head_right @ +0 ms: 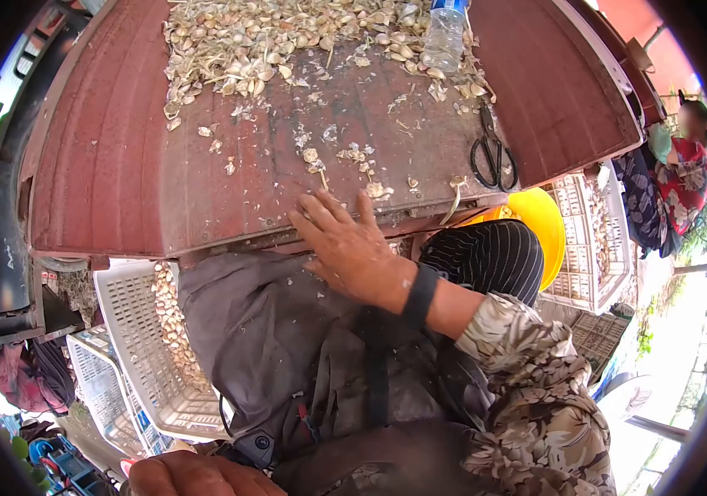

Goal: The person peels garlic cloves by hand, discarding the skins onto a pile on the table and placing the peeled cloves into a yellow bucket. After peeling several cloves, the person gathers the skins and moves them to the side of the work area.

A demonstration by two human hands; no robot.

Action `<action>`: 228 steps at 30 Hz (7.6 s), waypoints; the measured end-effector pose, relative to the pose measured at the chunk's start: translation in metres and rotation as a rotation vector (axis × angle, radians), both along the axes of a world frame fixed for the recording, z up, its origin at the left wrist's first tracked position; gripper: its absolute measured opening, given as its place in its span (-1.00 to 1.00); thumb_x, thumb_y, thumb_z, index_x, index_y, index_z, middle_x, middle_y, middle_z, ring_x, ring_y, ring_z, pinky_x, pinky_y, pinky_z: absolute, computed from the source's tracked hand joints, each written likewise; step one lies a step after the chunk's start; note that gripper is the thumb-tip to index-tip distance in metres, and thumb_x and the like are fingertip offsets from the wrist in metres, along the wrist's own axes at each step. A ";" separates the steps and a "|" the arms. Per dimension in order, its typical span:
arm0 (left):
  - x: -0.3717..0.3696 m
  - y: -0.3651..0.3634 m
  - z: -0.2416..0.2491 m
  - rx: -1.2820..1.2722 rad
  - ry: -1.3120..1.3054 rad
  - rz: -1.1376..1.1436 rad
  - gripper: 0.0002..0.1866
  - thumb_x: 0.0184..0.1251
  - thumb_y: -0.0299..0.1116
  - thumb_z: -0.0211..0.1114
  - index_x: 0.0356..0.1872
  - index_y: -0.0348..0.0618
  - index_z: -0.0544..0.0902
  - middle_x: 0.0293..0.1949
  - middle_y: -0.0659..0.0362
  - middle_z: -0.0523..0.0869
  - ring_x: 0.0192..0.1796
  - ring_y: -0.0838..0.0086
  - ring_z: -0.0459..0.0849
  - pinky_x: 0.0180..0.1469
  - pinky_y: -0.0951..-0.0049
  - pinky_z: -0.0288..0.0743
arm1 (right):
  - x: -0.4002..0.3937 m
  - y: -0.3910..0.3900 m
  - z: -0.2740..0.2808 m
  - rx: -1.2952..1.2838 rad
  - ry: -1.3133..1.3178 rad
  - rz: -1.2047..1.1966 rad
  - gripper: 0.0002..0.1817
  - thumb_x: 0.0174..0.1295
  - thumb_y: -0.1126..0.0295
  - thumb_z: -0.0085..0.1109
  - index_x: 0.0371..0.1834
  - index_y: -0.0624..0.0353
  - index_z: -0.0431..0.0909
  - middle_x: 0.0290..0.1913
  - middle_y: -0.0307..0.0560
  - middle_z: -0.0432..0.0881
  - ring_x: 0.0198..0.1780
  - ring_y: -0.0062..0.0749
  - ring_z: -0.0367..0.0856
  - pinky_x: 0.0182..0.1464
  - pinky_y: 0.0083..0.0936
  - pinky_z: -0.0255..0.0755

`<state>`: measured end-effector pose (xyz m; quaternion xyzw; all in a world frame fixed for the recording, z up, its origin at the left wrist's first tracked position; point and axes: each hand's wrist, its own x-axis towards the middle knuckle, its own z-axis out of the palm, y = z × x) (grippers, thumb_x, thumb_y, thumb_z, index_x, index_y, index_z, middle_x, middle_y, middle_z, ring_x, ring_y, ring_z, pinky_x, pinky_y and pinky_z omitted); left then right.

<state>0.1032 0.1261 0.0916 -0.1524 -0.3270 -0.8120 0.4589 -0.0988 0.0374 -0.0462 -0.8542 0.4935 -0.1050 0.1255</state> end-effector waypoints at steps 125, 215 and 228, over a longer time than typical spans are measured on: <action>-0.131 0.057 0.044 0.062 -0.233 -0.015 -0.82 0.00 -0.67 0.43 -0.33 -0.51 0.67 -0.33 -0.17 0.66 -0.35 0.21 0.68 -0.26 0.40 0.64 | -0.105 0.116 0.076 0.387 -1.521 -0.396 -0.79 0.31 0.42 0.21 -0.06 0.30 0.60 -0.29 -0.26 0.63 -0.34 -0.71 0.50 -0.26 -0.73 0.44; -0.170 -0.214 -0.149 -0.860 -1.598 1.236 -0.79 0.30 -0.48 0.15 -0.11 -0.29 0.64 -0.18 -0.05 0.63 -0.13 0.13 0.65 -0.10 0.24 0.50 | -0.100 0.109 0.134 0.717 -2.366 0.580 -0.82 0.25 0.59 0.17 -0.19 0.54 0.48 -0.37 0.21 0.56 -0.51 -0.17 0.56 -0.56 -0.45 0.35; -0.177 -0.184 -0.125 -0.223 -1.256 0.707 -0.70 0.21 -0.39 0.35 -0.06 -0.31 0.64 -0.20 0.15 0.67 -0.21 0.51 0.62 -0.15 0.53 0.48 | -0.149 0.068 0.060 0.878 -2.394 -0.219 -0.90 0.25 0.44 0.12 -0.22 0.21 0.48 -0.23 -0.01 0.60 -0.34 -0.42 0.53 -0.33 -0.54 0.38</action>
